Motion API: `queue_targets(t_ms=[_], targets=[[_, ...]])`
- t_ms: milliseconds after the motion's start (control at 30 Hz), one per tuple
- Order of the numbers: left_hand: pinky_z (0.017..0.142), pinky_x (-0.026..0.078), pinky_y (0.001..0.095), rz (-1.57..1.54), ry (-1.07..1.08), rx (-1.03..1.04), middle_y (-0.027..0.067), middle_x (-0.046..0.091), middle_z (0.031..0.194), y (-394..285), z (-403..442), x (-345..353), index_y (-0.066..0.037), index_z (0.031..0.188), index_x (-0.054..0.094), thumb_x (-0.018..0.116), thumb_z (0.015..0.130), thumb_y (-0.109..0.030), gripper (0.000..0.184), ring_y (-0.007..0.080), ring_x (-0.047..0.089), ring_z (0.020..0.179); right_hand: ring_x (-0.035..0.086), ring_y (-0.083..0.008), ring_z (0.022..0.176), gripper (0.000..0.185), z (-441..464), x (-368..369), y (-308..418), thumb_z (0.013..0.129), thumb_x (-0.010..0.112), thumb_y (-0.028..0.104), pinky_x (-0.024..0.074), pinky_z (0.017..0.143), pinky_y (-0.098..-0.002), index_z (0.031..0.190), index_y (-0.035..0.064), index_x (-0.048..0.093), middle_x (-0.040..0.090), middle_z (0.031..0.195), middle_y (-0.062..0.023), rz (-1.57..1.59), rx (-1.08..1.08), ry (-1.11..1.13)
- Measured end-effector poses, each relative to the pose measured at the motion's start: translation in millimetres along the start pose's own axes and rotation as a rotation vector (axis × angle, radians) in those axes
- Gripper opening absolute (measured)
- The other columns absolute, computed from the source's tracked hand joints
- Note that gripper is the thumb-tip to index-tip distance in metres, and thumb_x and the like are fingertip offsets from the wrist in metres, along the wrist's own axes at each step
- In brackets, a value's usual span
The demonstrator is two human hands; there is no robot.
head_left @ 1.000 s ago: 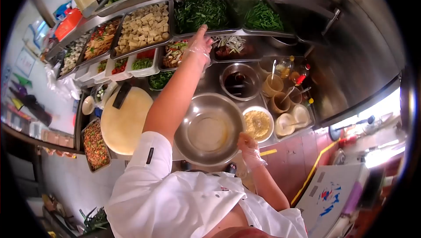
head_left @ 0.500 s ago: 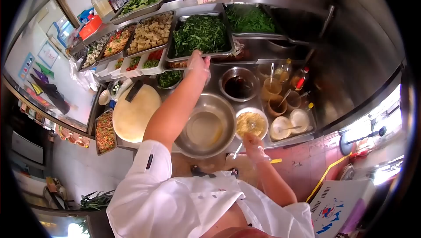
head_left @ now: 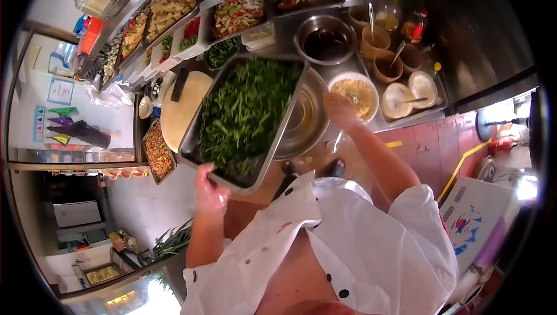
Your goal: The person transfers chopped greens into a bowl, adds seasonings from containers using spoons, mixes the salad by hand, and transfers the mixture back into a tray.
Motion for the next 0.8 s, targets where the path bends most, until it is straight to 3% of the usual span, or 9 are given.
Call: queue_targets(t_ms=[67,100,200,267,400,533,667,700,800], targets=[[0.076,0.060,0.0403,0.184,-0.184,-0.059,0.0078,0.072,0.098,-6,-1,-65,-0.005,0.109,0.066,0.061,0.088,-0.021,0.027,0.0242,0.071,0.084,0.069,-0.0259,0.105,0.045,-1,-2,-6,0.100,0.061,0.036,0.0522,0.093,-0.0375,0.131,0.0049,0.066,0.072,0.119,-0.0171,0.047,0.041,0.039],[0.076,0.060,0.0403,0.194,-0.200,-0.067,0.0078,0.072,0.098,-17,5,-82,-0.005,0.109,0.066,0.061,0.088,-0.021,0.027,0.0242,0.071,0.084,0.068,-0.0284,0.108,0.046,-1,0,-8,0.100,0.059,0.037,0.0499,0.099,-0.0371,0.133,0.0046,0.065,0.072,0.121,-0.0174,0.084,0.055,0.070],[0.041,0.034,0.0247,0.643,-0.295,-0.130,-0.0022,0.057,0.074,-40,6,-90,-0.012,0.093,0.061,0.067,0.089,-0.030,0.019,0.0105,0.050,0.052,0.068,-0.0283,0.110,0.048,-7,-5,-7,0.100,0.060,0.037,0.0502,0.099,-0.0371,0.135,0.0047,0.064,0.072,0.124,-0.0168,0.031,0.074,0.067],[0.042,0.033,0.0304,0.859,-0.341,-0.149,-0.0030,0.059,0.070,-53,34,-76,-0.018,0.088,0.063,0.067,0.085,-0.036,0.019,0.0109,0.049,0.050,0.068,-0.0282,0.111,0.049,-8,-5,-11,0.100,0.060,0.037,0.0498,0.100,-0.0368,0.136,0.0041,0.064,0.071,0.125,-0.0168,0.007,0.069,0.049],[0.059,0.052,0.0356,1.369,-0.296,-0.096,0.0057,0.064,0.086,-70,69,40,-0.006,0.103,0.062,0.062,0.087,-0.031,0.030,0.0191,0.064,0.077,0.068,-0.0268,0.109,0.047,-15,-1,8,0.100,0.059,0.038,0.0507,0.097,-0.0346,0.134,0.0047,0.065,0.072,0.122,-0.0154,0.117,0.065,0.095],[0.094,0.051,0.0499,2.033,0.132,0.190,0.0320,0.069,0.107,-74,129,118,0.011,0.111,0.058,0.059,0.088,-0.029,0.046,0.0435,0.068,0.105,0.068,-0.0228,0.103,0.042,-30,3,32,0.101,0.060,0.036,0.0514,0.092,-0.0330,0.130,0.0068,0.066,0.073,0.115,-0.0123,0.036,0.112,0.202],[0.090,0.054,0.0511,2.521,0.227,0.507,0.0328,0.068,0.095,-63,112,189,0.010,0.109,0.054,0.056,0.090,-0.021,0.036,0.0478,0.068,0.097,0.068,-0.0219,0.101,0.037,-44,5,18,0.100,0.062,0.032,0.0515,0.091,-0.0337,0.128,0.0088,0.067,0.073,0.113,-0.0109,0.103,0.190,0.213],[0.084,0.054,0.0541,2.594,0.243,0.504,0.0313,0.069,0.099,-61,111,195,0.008,0.129,0.053,0.055,0.090,-0.019,0.047,0.0488,0.067,0.094,0.068,-0.0225,0.102,0.037,-47,2,18,0.100,0.062,0.031,0.0513,0.091,-0.0336,0.129,0.0087,0.066,0.073,0.113,-0.0109,0.162,0.151,0.169],[0.085,0.054,0.0534,2.481,0.255,0.670,0.0300,0.069,0.100,-58,99,222,0.005,0.132,0.052,0.057,0.090,-0.015,0.047,0.0474,0.068,0.094,0.067,-0.0236,0.103,0.037,-49,-2,16,0.100,0.063,0.029,0.0507,0.092,-0.0336,0.131,0.0084,0.066,0.073,0.114,-0.0112,0.228,0.122,0.117]])
Point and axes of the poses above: each hand's wrist, its own z-axis towards the middle knuckle, its own x-axis out of the palm, y = z × x, the point moved 9 cm from there along z, towards the middle knuckle
